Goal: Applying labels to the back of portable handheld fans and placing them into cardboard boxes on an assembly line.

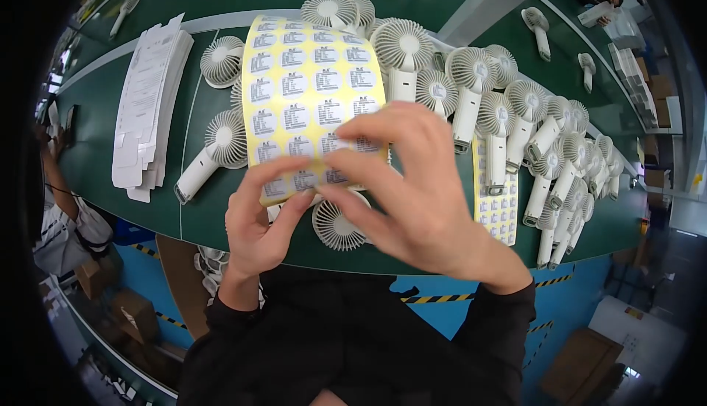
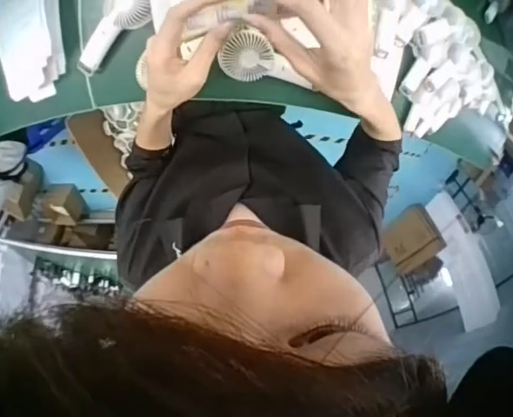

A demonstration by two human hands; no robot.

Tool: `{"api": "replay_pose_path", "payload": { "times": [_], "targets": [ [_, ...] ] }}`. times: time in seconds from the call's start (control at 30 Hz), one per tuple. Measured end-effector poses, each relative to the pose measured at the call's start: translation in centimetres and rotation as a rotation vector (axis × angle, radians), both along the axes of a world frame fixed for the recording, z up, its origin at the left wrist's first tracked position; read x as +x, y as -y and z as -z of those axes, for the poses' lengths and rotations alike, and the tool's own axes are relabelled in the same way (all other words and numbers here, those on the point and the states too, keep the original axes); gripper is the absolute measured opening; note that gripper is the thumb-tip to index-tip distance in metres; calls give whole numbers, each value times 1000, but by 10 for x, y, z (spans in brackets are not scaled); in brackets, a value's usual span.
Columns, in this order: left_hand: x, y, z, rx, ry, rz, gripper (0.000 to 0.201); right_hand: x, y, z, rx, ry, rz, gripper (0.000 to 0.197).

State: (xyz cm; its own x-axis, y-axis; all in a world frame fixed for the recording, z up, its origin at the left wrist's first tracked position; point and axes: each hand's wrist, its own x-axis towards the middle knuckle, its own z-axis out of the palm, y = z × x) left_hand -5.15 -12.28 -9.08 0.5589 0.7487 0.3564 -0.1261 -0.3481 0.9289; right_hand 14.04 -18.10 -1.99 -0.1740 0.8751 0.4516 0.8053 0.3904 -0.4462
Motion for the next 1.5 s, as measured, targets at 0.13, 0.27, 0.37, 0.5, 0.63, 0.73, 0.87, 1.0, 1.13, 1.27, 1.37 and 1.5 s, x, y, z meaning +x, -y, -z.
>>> {"api": "replay_pose_path", "payload": {
  "times": [0.13,0.27,0.37,0.5,0.63,0.73,0.87,1.0,1.13,1.27,1.37,1.5],
  "targets": [
    [3,7,0,55,-38,-30,47,-5,12,25,56,24,19,43],
    [4,9,4,179,-123,4,48,-5,19,31,125,51,5,42],
    [8,11,4,248,-140,-11,48,-2,20,35,142,10,1,39],
    [14,15,4,335,-142,-40,48,1,26,38,138,-88,-8,34],
    [3,17,9,236,-122,-64,60,10,44,15,110,-147,-57,21],
    [-5,22,21,319,-335,-19,87,11,71,57,-13,-431,55,17],
    [-12,25,36,541,-581,-60,90,6,105,106,-290,-652,167,15],
    [-13,25,40,514,-648,-132,88,-15,126,110,-415,-853,284,13],
    [-8,22,47,546,-604,-162,86,-25,122,105,-502,-877,174,16],
    [-6,21,49,567,-617,-182,85,-22,90,95,-469,-680,115,16],
    [-8,22,51,570,-628,-186,85,-27,71,94,-533,-600,71,15],
    [-6,24,55,545,-601,-191,85,-24,62,98,-485,-492,77,13]
  ]
}}
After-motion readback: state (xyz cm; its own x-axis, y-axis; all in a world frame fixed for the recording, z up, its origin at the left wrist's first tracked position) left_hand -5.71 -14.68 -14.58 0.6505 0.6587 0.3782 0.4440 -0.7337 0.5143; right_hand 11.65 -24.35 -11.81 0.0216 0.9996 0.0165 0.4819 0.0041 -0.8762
